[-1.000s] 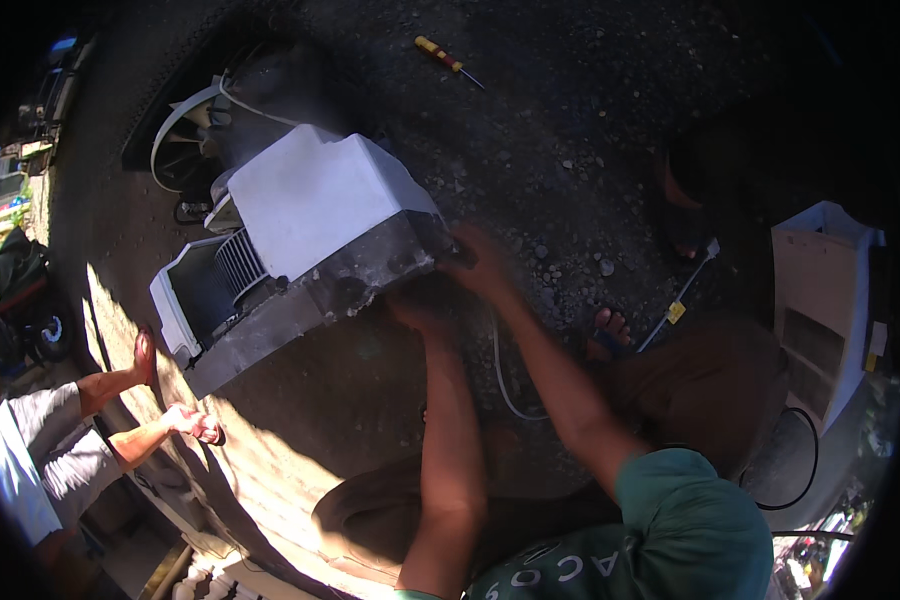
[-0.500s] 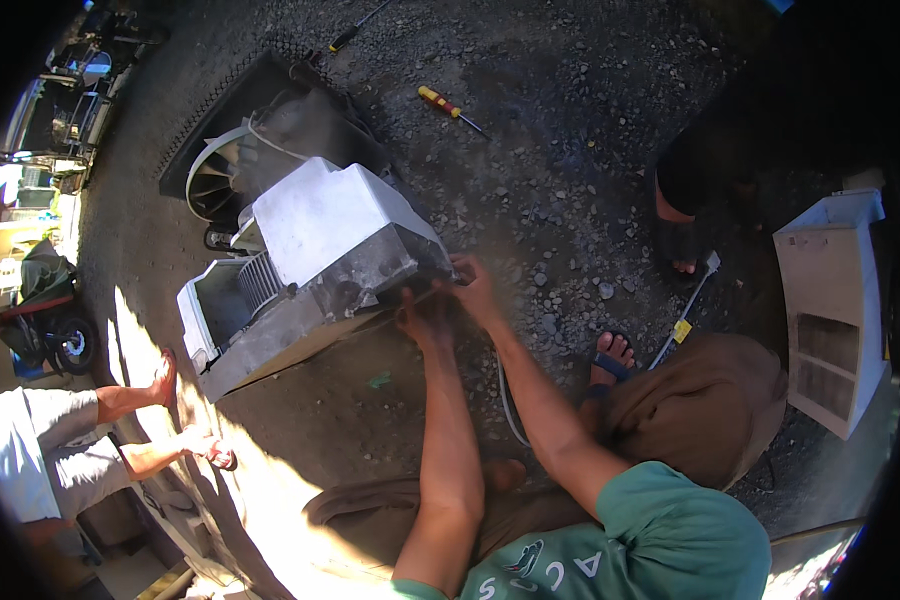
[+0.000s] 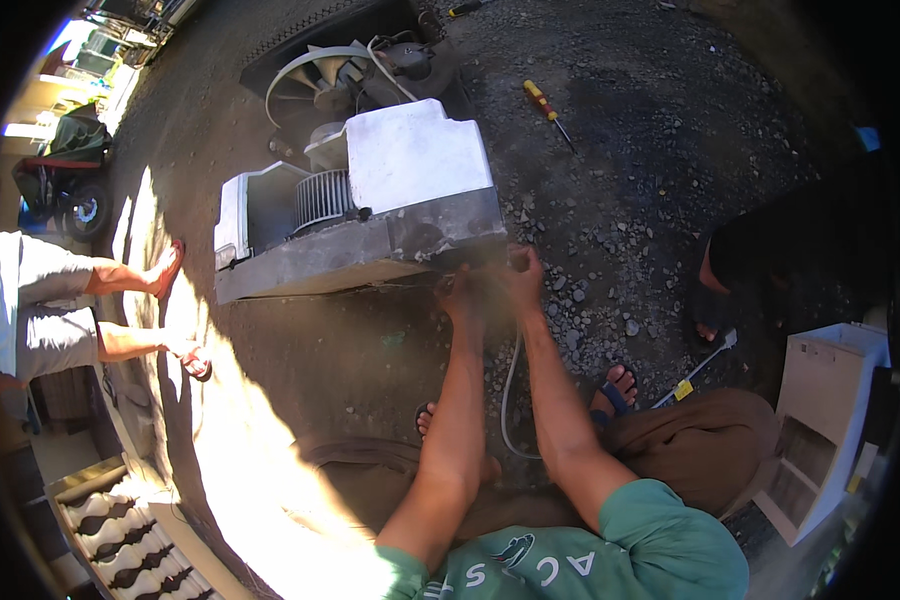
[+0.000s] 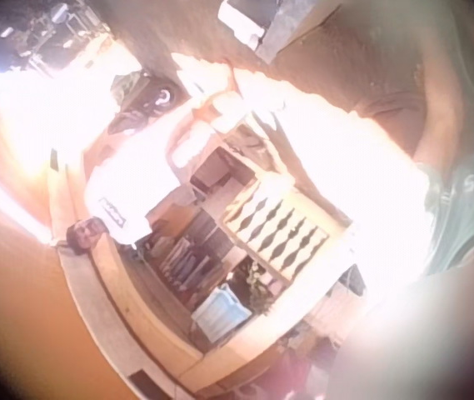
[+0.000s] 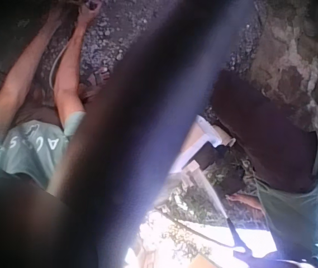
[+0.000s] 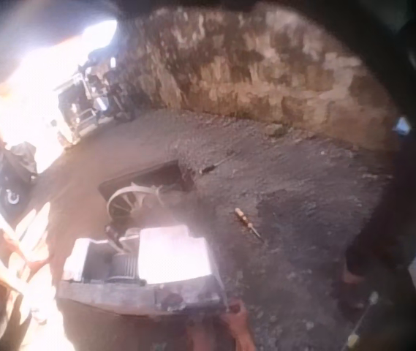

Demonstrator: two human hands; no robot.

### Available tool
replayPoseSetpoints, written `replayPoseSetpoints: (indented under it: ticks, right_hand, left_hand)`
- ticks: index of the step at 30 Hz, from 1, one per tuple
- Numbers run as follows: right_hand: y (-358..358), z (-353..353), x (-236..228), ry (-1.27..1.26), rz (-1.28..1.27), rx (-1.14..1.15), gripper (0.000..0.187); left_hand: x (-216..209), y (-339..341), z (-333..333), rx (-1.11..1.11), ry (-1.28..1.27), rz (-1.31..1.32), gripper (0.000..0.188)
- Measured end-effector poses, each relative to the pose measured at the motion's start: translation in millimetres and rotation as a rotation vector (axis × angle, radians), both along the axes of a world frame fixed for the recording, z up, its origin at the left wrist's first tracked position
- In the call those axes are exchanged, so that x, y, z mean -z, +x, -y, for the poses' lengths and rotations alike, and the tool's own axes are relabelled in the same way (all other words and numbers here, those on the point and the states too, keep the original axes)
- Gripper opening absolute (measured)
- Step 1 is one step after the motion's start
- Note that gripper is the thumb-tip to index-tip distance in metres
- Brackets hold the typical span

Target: The person uses a screwdriver and pliers to remove screws and clips from the casing of a small appliance, then removes the cover to expose the internal fan and motor. A cordless drill is also used briefly to remove additional fasteners.

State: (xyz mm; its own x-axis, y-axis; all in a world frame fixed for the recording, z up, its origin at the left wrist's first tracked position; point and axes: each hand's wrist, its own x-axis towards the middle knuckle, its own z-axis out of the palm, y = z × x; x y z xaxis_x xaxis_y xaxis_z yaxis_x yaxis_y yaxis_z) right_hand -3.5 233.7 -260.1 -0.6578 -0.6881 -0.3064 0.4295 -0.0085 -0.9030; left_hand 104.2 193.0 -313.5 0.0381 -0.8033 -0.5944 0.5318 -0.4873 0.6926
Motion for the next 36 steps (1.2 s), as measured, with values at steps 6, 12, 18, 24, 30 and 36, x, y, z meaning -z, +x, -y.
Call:
replayPoseSetpoints:
  ticks: [6, 12, 18, 24, 30, 36]
  right_hand:
    - [5, -2, 3, -0.032, -0.059, 0.073, 0.042]
    - [14, 1, -2, -0.082, -0.039, 0.070, 0.047]
    - [17, 3, -3, -0.074, -0.010, 0.092, 0.051]
    - [20, 4, -9, -0.055, -0.070, 0.081, 0.059]
    - [18, 3, -7, -0.066, -0.081, 0.082, 0.058]
    - [19, 5, -3, -0.015, -0.128, 0.076, 0.058]
  left_hand:
    - [6, 23, -7, -0.102, -0.257, 0.178, 0.043]
    - [28, 113, 44, -0.056, -0.449, 0.942, 0.035]
    - [55, 137, 84, -0.227, -0.179, 0.318, 0.035]
    - [96, 158, 77, 0.166, -0.358, 0.930, 0.038]
    - [59, 135, 59, -0.369, -0.118, 0.912, 0.045]
    - [-22, 173, 110, -0.546, 0.200, 1.127, 0.047]
